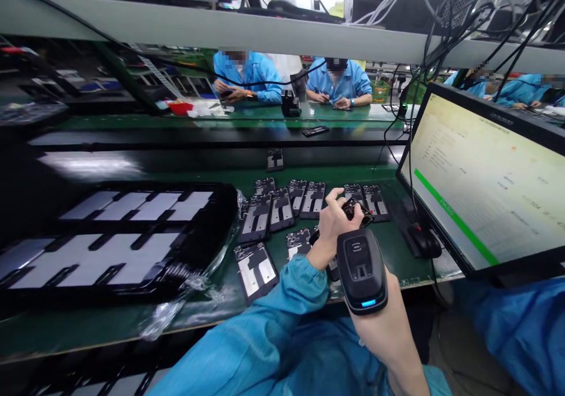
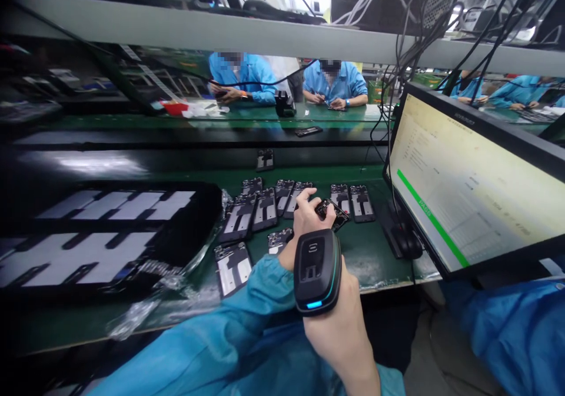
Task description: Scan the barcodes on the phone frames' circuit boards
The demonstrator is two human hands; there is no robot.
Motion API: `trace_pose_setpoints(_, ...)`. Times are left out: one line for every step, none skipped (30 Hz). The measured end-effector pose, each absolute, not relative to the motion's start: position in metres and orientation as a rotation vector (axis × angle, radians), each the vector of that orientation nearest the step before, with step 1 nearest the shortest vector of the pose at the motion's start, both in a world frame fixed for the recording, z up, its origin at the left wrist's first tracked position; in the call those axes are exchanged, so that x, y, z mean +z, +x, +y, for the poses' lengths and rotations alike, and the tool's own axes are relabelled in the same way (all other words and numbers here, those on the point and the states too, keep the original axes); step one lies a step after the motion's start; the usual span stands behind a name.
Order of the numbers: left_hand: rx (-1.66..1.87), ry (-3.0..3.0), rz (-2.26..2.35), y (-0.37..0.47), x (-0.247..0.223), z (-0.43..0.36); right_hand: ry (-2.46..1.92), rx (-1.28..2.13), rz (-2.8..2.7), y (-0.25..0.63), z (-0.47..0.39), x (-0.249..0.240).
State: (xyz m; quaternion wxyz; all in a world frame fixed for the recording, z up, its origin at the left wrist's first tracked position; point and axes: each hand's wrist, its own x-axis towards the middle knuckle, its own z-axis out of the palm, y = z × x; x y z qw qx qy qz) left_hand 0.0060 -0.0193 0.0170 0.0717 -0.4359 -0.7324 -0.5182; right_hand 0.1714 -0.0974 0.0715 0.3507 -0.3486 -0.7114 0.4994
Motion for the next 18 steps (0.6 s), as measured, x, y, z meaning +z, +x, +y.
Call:
trace_pose_setpoints(-1.576, -1.313, -2.219, 0.007, 0.016, -0.017, -0.915, 1.291, -1.82, 0.175, -0.096, 0.069)
trace_pose_setpoints(-1.621, -1.318, -2.248, 0.008, 0.014, -0.014, -0.936, 1.29, -1.793, 0.178, -0.092, 0.064)
trace_pose_setpoints(-1.697, -1.329, -2.286, 0.009, 0.011, -0.01, -0.968, 1.291, -1.755, 0.181, -0.086, 0.058)
trace_pose_setpoints(-1.802, -1.342, -2.332, 0.011, 0.007, -0.006, -1.012, 1.304, -1.691, 0.185, -0.077, 0.049)
trace_pose_setpoints(-1.927, -1.362, -2.385, 0.014, 0.001, -0.002, -1.062, 1.326, -1.607, 0.188, -0.066, 0.038)
trace_pose_setpoints(-2.058, -1.39, -2.439, 0.018, -0.005, 0.002, -1.107, 1.351, -1.512, 0.192, -0.053, 0.026)
trace_pose_setpoints(-2.183, -1.435, -2.493, 0.023, -0.012, 0.005, -1.143, 1.397, -1.393, 0.196, -0.04, 0.014)
trace_pose_setpoints(-2.302, -1.514, -2.537, 0.028, -0.02, 0.006, -1.153, 1.433, -1.323, 0.201, -0.027, 0.003)
trace_pose_setpoints(-2.414, -1.632, -2.566, 0.034, -0.028, 0.006, -1.146, 1.473, -1.27, 0.205, -0.015, -0.008)
trace_pose_setpoints(-2.507, -1.793, -2.574, 0.039, -0.035, 0.005, -1.132, 1.514, -1.228, 0.21, -0.005, -0.017)
trace_pose_setpoints(-2.569, -1.976, -2.564, 0.044, -0.043, 0.003, -1.115, 1.553, -1.203, 0.213, 0.002, -0.024)
trace_pose_setpoints(-2.59, -2.138, -2.543, 0.047, -0.049, 0.0, -1.099, 1.597, -1.176, 0.216, 0.007, -0.029)
trace_pose_setpoints(-2.566, -2.242, -2.525, 0.049, -0.056, -0.002, -1.088, 1.641, -1.153, 0.218, 0.01, -0.033)
trace_pose_setpoints(-2.497, -2.275, -2.523, 0.049, -0.061, -0.003, -1.079, 1.684, -1.141, 0.219, 0.013, -0.036)
trace_pose_setpoints(-2.397, -2.248, -2.535, 0.049, -0.066, -0.003, -1.074, 1.722, -1.138, 0.22, 0.014, -0.038)
trace_pose_setpoints(-2.29, -2.191, -2.543, 0.047, -0.071, -0.001, -1.075, 1.754, -1.142, 0.22, 0.015, -0.039)
trace_pose_setpoints(-2.192, -2.13, -2.548, 0.045, -0.074, 0.001, -1.082, 1.777, -1.153, 0.219, 0.016, -0.04)
trace_pose_setpoints(-2.105, -2.084, -2.551, 0.043, -0.077, 0.004, -1.096, 1.791, -1.169, 0.219, 0.017, -0.04)
